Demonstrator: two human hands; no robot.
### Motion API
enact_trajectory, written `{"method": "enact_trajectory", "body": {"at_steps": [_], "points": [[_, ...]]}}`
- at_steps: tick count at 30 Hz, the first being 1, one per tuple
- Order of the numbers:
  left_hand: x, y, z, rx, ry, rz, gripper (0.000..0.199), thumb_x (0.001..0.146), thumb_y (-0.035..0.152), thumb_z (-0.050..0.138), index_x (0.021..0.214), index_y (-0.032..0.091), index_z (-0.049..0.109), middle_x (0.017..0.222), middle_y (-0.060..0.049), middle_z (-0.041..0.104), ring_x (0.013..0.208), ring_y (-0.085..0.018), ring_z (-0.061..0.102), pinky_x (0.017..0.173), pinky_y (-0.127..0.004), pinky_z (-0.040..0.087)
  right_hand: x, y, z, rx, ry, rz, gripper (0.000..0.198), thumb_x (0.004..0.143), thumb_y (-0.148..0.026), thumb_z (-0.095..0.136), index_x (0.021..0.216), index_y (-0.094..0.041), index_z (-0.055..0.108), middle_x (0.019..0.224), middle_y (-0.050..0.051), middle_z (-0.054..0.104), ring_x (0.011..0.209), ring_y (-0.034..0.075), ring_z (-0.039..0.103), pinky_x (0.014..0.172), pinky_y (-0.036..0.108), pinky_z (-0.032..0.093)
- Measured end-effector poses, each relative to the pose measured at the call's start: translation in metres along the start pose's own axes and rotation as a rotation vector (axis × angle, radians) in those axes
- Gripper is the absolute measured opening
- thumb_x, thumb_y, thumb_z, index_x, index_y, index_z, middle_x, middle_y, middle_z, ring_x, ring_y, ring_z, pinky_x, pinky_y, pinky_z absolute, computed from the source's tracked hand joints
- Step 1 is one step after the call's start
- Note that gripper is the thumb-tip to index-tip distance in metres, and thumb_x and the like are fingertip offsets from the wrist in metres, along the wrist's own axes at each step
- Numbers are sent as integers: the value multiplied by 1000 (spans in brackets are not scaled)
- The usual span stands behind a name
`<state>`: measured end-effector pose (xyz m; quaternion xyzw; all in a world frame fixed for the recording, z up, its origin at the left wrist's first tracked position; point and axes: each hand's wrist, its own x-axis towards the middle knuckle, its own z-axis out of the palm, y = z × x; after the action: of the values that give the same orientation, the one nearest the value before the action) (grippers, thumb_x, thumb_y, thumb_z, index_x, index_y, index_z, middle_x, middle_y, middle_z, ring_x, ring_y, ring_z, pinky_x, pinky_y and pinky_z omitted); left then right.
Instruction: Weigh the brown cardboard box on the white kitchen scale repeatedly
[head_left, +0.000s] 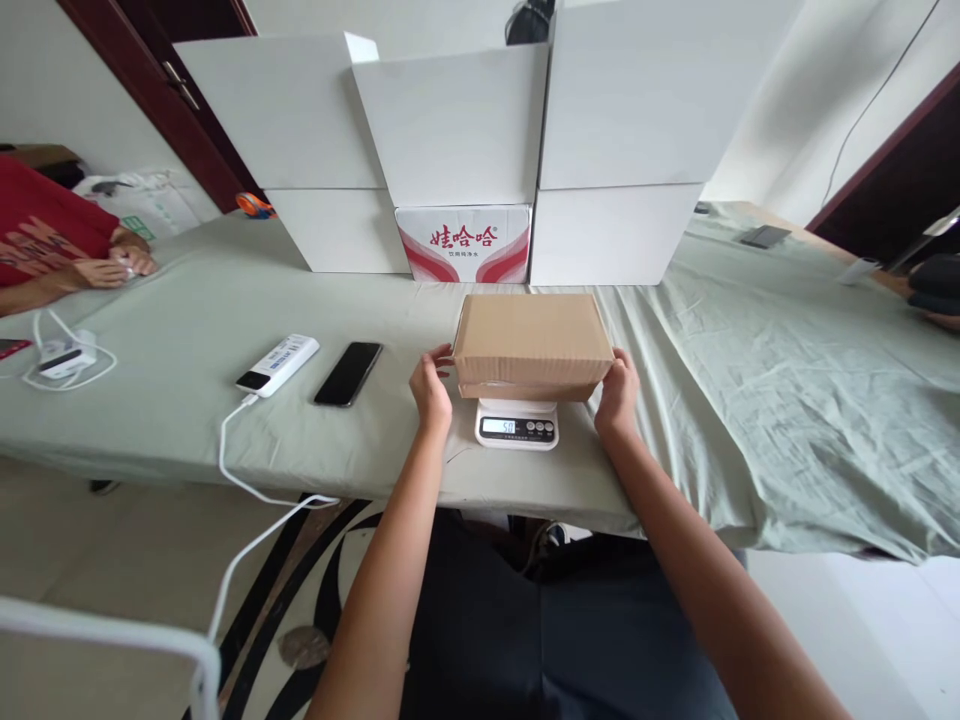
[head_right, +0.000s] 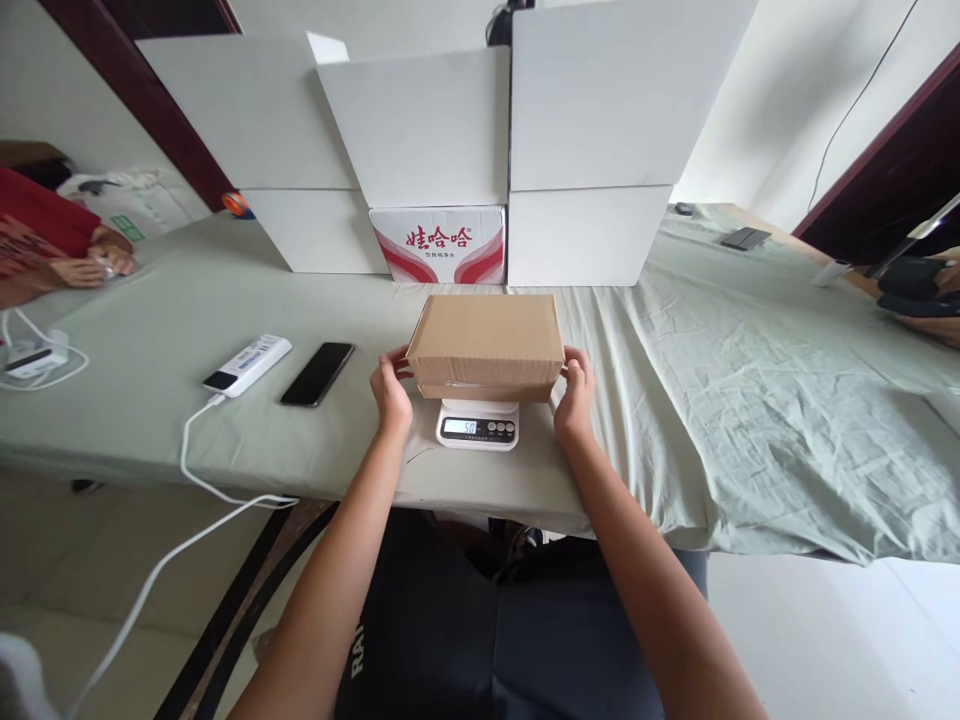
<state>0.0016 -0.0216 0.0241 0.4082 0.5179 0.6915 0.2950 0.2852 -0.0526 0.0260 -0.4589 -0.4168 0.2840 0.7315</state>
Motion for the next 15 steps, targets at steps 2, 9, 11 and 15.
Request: {"method": "enact_trajectory", "body": {"at_steps": [2,9,11,15], "points": [[-3,-1,1,-20,-45,-6,69,113,67,39,110,18,89,114,-17,90,103,-27,85,83,-36,65,-4,1,3,34,-119,9,50,100,-75,55,114,-31,75,114,5,79,122,30,74,107,46,62],[4,10,9,-86,-263,-66,80,105,86,45,123,20,85,140,-19,84,144,-35,74,116,-44,61,5,-19,23,129,-377,22,77,103,-89,40,154,-37,65,168,3,66,167,34,52,142,57,42],[24,15,18,-148,-313,-151,79,107,85,39,125,22,82,144,-18,83,153,-34,69,124,-44,57,23,-21,30,124,-412,-15,76,104,-88,37,157,-40,64,172,-1,63,173,31,45,148,54,32],[70,8,47,-225,-318,-385,75,114,77,27,116,21,77,140,-20,84,150,-32,71,127,-47,55,66,7,48,58,-392,-69,88,99,-96,35,160,-39,63,172,-2,64,178,30,35,153,55,17]]}}
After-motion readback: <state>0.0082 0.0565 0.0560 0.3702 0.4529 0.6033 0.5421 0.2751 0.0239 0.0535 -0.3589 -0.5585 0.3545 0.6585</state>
